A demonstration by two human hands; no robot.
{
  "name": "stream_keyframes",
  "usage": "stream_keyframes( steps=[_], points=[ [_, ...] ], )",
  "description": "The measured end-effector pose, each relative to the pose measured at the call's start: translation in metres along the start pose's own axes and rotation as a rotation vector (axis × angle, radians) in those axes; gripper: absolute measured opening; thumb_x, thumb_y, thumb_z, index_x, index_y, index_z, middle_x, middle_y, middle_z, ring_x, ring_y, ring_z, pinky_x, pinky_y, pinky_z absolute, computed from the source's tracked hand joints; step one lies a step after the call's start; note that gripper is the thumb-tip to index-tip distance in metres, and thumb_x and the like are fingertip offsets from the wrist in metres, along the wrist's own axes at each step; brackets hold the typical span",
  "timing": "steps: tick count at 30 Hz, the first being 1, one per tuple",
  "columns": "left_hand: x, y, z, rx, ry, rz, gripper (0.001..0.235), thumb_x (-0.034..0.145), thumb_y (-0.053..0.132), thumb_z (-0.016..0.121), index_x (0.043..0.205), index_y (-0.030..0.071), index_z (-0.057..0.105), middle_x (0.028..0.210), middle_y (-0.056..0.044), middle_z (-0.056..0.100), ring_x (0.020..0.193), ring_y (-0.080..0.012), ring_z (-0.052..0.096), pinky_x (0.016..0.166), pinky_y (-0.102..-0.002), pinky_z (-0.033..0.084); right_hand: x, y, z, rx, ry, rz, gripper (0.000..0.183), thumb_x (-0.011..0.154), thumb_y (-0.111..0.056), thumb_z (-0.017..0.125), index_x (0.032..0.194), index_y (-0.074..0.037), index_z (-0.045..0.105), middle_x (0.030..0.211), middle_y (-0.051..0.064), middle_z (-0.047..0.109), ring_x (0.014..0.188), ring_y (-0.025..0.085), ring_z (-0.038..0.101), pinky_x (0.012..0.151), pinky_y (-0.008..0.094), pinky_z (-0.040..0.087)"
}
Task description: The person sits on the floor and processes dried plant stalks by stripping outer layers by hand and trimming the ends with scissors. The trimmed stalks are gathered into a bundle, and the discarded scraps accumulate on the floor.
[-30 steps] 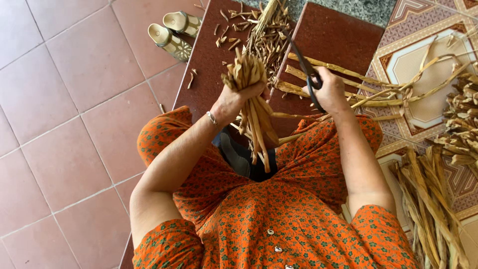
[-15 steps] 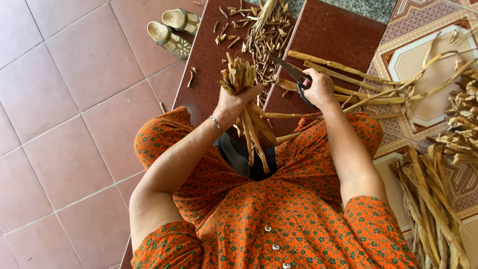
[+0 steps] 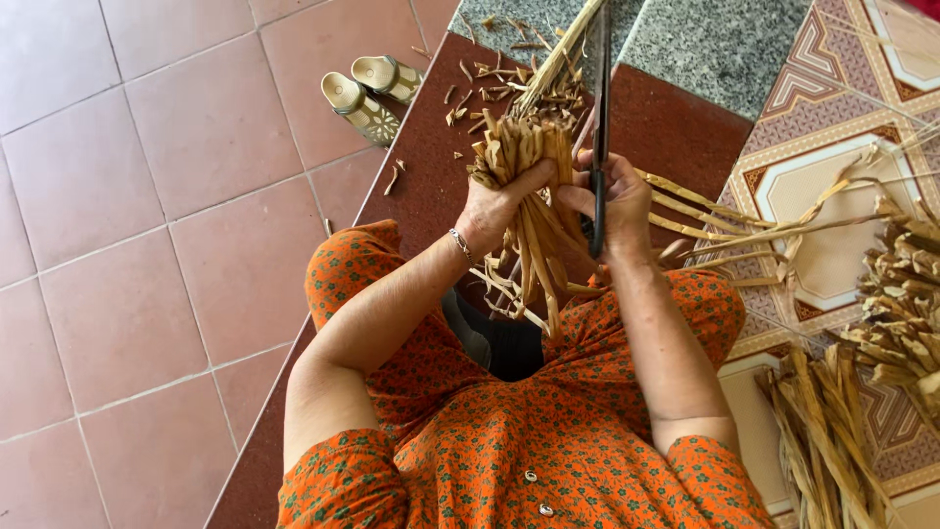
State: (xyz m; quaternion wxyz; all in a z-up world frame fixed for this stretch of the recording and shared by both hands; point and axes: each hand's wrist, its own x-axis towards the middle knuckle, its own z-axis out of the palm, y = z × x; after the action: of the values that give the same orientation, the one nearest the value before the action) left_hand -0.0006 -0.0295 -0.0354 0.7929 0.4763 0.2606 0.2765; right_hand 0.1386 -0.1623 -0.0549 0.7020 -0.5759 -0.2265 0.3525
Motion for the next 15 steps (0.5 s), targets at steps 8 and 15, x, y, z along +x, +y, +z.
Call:
stream_keyframes(
  steps=[8, 15],
  points=[
    [0.013, 0.013, -0.012, 0.049, 0.054, 0.002, 0.032, 0.092, 0.018, 0.079, 0.118, 0.002, 0.070, 0.108, -0.007, 0.075, 0.094, -0.0159, 0.071, 0.082, -0.034, 0.063, -0.012, 0.001, -0.016, -0.438, -0.134, -0.252, 0.055, 0.094, -0.044, 0.079, 0.128, -0.005, 0.062, 0.090, 0.000, 0.062, 0.073, 0.007, 0.056, 0.065, 0.023, 0.046],
    [0.015, 0.006, -0.014, 0.061, 0.102, 0.070, 0.027, 0.093, 0.012, 0.079, 0.117, 0.002, 0.072, 0.106, -0.005, 0.076, 0.091, -0.0119, 0.071, 0.080, -0.031, 0.062, -0.045, -0.011, -0.023, -0.534, -0.317, -0.118, 0.083, 0.090, -0.073, 0.057, 0.133, -0.003, 0.059, 0.081, -0.003, 0.056, 0.062, 0.004, 0.051, 0.053, 0.022, 0.047]
  ],
)
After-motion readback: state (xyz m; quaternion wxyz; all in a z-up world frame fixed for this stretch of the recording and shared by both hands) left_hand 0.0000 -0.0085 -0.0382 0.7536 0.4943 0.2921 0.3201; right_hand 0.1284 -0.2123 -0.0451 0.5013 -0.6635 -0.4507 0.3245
